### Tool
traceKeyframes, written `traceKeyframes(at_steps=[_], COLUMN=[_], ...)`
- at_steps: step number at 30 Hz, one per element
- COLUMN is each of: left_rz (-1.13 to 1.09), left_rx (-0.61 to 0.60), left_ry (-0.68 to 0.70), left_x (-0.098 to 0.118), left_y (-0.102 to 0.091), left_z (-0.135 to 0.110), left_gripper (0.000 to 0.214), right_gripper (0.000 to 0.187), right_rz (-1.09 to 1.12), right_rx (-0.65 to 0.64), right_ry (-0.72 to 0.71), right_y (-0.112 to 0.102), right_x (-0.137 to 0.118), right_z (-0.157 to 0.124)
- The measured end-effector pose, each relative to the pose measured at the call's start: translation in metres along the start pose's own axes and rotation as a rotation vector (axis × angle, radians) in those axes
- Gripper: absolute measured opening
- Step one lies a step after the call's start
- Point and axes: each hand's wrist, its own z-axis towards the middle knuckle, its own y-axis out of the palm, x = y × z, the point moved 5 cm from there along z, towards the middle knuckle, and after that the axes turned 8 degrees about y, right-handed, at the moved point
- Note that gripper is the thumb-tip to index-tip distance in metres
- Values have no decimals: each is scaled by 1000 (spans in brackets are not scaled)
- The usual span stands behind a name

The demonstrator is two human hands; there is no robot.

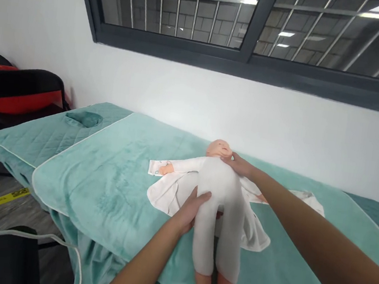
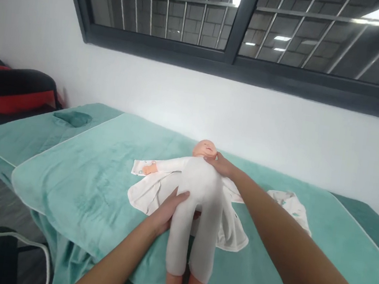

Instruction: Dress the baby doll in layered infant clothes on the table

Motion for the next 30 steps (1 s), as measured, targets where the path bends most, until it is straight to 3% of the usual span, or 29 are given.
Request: traceKeyframes(at_steps=[4, 6, 8, 10, 13, 16, 19, 22, 24, 26, 30], left_rz=[64, 184, 430, 785, 1270, 1440, 1544, 1728, 1838, 1873, 1556], left_rx=[24, 23, 57, 117, 167, 147, 105, 142, 246, 378, 610], left_ry=[36, 103, 179, 252, 397, 476, 537, 671, 719, 673, 504], left_x=[1, 9, 20, 34, 53, 56, 50, 51, 59, 72, 94], left_y=[0, -1, -5, -12, -21, -29, -32, -30, -34, -46, -84], left_z=[-1, 3, 11, 20, 30, 33, 31, 27, 28, 33, 43], left_gripper=[70, 67, 66, 65, 52, 32, 26, 27, 26, 28, 13], right_gripper=[79, 78, 65, 47, 33, 32, 31, 31, 36, 42, 42], right_rz=[-178, -469, -775, -893, -860, -840, -839, -833, -773, -641, -489], right_rx=[-61, 24, 138, 167, -7, -195, -211, -154, -70, 21, 56], right_ry=[-10, -80, -256, -483, -701, -742, -725, -691, -640, -584, -577], right_y=[3, -3, 0, 17, 64, 109, 130, 127, 114, 98, 81], right_x=[-9, -24, -48, -74, -98, -107, -110, -107, -102, -94, -83], right_z=[7, 6, 1, -10, -23, -28, -25, -21, -19, -18, -21])
